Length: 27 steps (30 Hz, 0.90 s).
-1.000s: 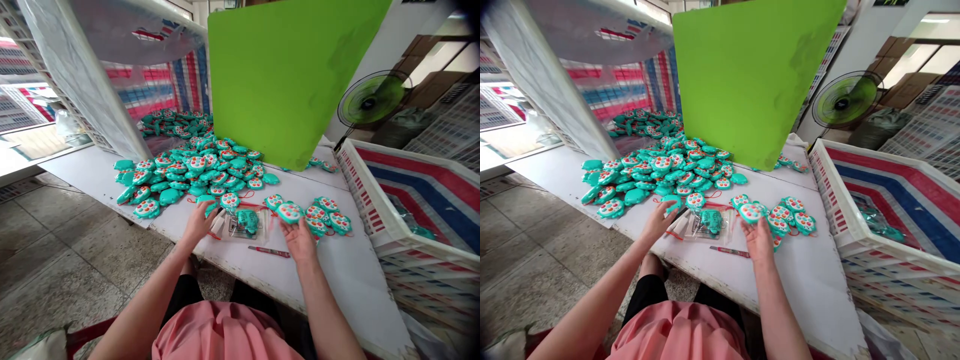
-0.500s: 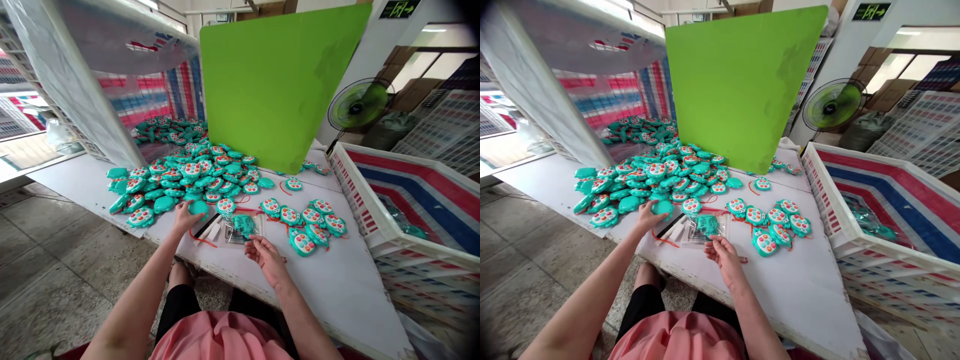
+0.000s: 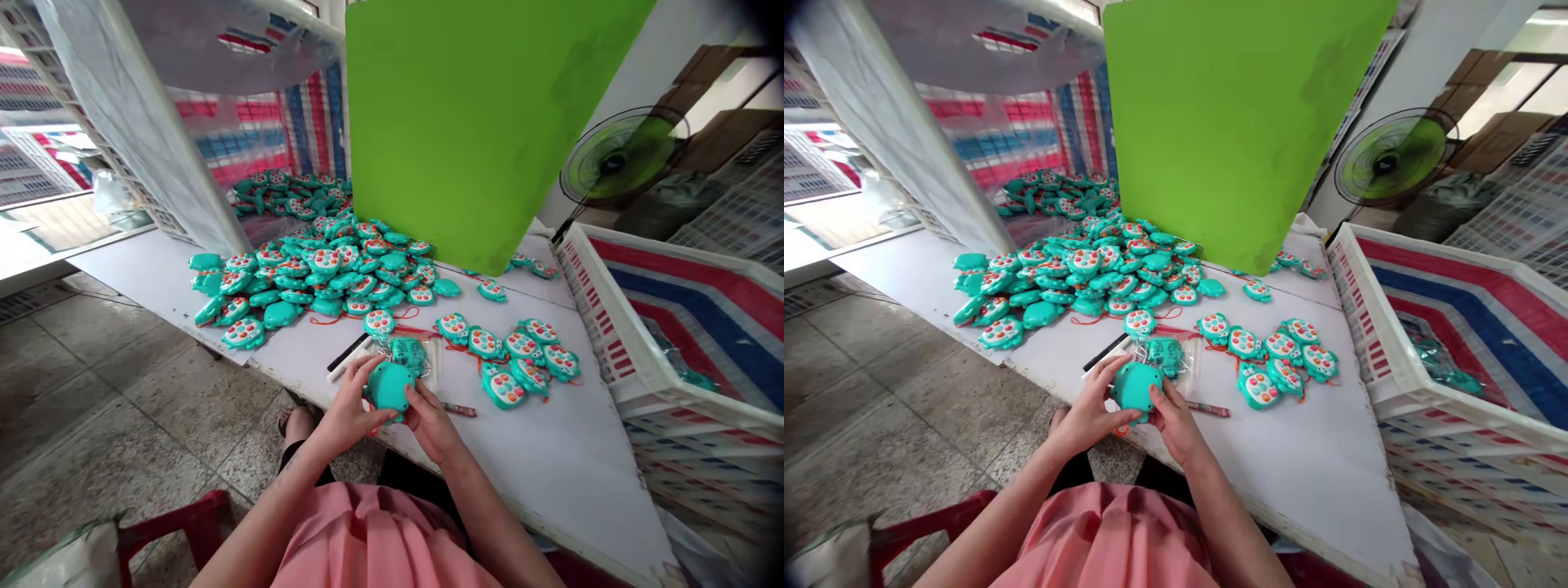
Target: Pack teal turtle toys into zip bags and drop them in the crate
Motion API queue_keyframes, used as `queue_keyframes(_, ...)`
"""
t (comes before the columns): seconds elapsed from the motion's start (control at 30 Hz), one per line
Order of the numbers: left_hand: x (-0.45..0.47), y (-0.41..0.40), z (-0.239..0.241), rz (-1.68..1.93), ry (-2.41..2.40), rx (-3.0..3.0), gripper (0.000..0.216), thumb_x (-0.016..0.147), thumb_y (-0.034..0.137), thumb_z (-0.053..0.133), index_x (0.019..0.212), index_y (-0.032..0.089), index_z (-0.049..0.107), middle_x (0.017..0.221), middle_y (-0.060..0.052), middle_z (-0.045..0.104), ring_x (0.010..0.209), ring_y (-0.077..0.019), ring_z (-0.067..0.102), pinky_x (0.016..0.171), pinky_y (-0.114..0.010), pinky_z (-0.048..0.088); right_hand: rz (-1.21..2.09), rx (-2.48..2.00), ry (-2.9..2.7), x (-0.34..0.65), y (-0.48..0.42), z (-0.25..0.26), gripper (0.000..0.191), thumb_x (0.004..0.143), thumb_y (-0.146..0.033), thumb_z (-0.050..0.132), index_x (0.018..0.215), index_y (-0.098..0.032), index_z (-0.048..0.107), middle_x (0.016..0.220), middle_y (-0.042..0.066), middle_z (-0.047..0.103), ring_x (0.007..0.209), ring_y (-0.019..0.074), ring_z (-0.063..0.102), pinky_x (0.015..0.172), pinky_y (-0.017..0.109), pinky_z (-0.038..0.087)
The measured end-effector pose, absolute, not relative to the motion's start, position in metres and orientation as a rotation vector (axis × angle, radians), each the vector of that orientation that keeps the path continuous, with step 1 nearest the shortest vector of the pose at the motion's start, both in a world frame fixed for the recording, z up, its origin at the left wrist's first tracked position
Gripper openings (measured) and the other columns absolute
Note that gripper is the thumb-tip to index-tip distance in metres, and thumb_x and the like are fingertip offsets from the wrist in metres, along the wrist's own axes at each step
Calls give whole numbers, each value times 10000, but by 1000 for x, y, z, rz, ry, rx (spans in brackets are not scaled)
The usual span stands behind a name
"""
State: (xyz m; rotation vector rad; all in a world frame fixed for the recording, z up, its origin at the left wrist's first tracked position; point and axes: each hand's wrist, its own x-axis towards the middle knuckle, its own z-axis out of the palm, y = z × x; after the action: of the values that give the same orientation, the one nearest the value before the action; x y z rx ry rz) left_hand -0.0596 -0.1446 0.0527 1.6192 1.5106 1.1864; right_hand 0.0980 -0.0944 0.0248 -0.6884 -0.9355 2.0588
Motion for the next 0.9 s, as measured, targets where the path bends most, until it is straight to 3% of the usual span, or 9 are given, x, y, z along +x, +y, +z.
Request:
queue_keyframes(0.17,-63,-147,42,1330,1522,1333,635,779,384,688,1349,292,423,1301,-90,434,1016,-199,542,819,-335,513,1938,-703,-1041,103,-96,21,354,874,-396,598,1203,-270,575,1213,49,629,1009,219,619,832,371,525)
queue_keyframes(0.3,-57,-151,46,1359,1480,1052,477,806,453,642,1209,215,553,1219,-107,541,918,-190,586,760,-317,527,1555,-768,-1339,106,-98,26,415,868,-325,614,1273,-300,528,1287,41,587,1155,236,558,1002,425,438)
queue_keyframes(0.4,-52,-155,51,1347,1094,683,495,841,527,562,1220,211,522,1126,-100,598,864,-188,628,739,-338,558,1212,-689,-1722,110,-101,33,360,873,-240,595,1227,-300,581,1313,30,571,1294,253,439,1105,467,324)
queue_keyframes(0.5,-48,-156,52,1407,934,410,370,841,452,602,1107,205,533,993,-56,613,769,-152,632,655,-311,579,1020,-603,-1959,112,-106,39,324,882,-192,557,1175,-310,629,1381,3,514,1411,257,244,1155,501,218)
queue_keyframes(0.6,-44,-156,50,1513,975,392,316,795,314,683,1049,210,527,997,-26,589,749,-121,617,618,-261,572,1213,-652,-1851,111,-112,38,500,868,-242,593,1349,-322,483,1519,4,318,1431,261,182,1162,482,213)
queue_keyframes(0.67,-41,-158,49,1522,992,461,399,788,289,686,1138,243,498,1121,-34,558,838,-140,626,672,-279,576,1502,-667,-1637,110,-113,36,668,876,-309,596,1463,-335,277,1551,20,238,1413,249,240,1142,453,272)
queue_keyframes(0.73,-39,-160,48,1501,1016,572,514,786,275,683,1242,281,444,1236,-47,514,953,-174,617,758,-317,571,1717,-681,-1402,109,-113,33,698,901,-372,558,1484,-366,173,1551,13,234,1384,234,311,1111,440,328)
queue_keyframes(0.9,-39,-165,48,1387,1051,875,701,783,277,689,1390,285,336,1378,-81,471,1157,-242,550,1004,-403,452,1835,-762,-1274,110,-111,33,677,845,-430,634,1439,-381,313,1490,3,357,1345,228,371,1102,430,333)
